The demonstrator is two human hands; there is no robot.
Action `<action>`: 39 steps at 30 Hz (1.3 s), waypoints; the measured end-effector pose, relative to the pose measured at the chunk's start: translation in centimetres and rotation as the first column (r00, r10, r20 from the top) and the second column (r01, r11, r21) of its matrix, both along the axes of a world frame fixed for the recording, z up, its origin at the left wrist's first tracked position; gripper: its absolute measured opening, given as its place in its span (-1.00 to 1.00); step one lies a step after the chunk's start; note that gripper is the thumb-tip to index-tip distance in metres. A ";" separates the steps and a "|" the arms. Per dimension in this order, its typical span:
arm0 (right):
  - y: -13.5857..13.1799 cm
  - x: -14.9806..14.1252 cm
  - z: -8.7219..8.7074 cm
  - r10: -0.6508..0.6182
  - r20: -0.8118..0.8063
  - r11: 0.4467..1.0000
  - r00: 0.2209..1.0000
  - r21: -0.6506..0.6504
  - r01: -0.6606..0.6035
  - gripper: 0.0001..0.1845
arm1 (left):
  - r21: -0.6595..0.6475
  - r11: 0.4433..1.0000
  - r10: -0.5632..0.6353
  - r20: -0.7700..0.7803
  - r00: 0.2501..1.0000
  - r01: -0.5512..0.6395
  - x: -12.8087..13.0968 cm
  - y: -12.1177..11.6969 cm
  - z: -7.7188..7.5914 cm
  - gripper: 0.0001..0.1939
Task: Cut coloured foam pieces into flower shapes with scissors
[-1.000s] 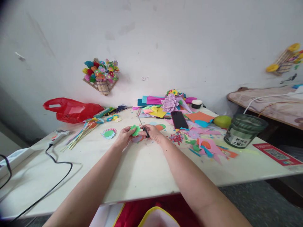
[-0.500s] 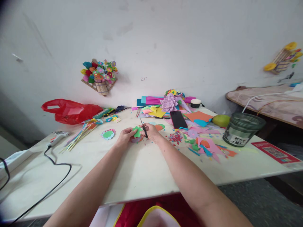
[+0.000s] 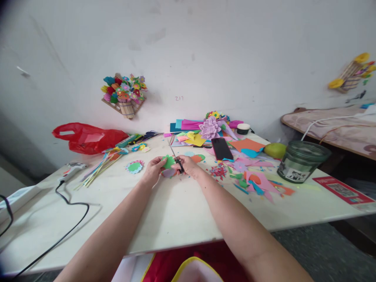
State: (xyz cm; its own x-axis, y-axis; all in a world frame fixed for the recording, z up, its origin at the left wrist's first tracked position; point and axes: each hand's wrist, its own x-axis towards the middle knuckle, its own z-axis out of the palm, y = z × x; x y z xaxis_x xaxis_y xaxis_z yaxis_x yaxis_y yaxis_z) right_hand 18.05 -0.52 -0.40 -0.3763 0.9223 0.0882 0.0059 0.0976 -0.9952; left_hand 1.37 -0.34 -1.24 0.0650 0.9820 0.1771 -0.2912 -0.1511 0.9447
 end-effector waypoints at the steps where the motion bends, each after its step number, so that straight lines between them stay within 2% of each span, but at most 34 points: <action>1: 0.0 0.1 0.0 0.005 -0.004 1.000 1.000 -0.008 -0.005 -0.69 | 0.001 1.000 -0.009 0.004 1.000 0.009 -0.1 0.0 0.0 -0.62; 7: 0.4 0.7 -0.2 0.097 0.050 0.995 0.994 -0.018 -0.096 -0.66 | -0.018 0.998 -0.053 0.006 0.999 0.054 -0.1 -0.2 0.3 -0.64; 11: 0.5 0.8 -0.6 0.171 0.054 0.985 0.984 0.021 -0.173 -0.63 | -0.029 0.997 -0.071 -0.003 0.997 0.071 -0.1 -0.5 0.6 -0.63; 20: 0.3 1.1 -0.3 0.223 0.079 0.973 0.972 0.036 -0.227 -0.64 | -0.014 0.994 -0.106 -0.024 0.994 0.105 -0.7 -0.2 0.4 -0.67; 23: 0.1 1.0 0.0 0.193 0.084 0.980 0.978 0.028 -0.196 -0.67 | -0.022 0.991 -0.130 -0.043 0.991 0.129 -0.7 -0.3 0.5 -0.64; 27: 0.1 0.8 0.2 0.069 0.072 0.998 0.995 0.006 -0.069 -0.67 | -0.034 0.987 -0.160 -0.116 0.980 0.157 -0.7 -0.4 0.5 -0.62; 31: 0.5 0.7 -0.1 -0.036 -0.021 0.999 0.999 0.037 0.036 -0.64 | -0.035 0.980 -0.200 -0.209 0.957 0.197 -0.7 -0.3 0.2 -0.65; 39: 1.0 0.5 -0.4 -0.054 -0.091 0.996 0.994 0.065 0.060 -0.64 | -0.069 0.975 -0.221 -0.247 0.944 0.210 -0.6 0.2 -0.4 -0.65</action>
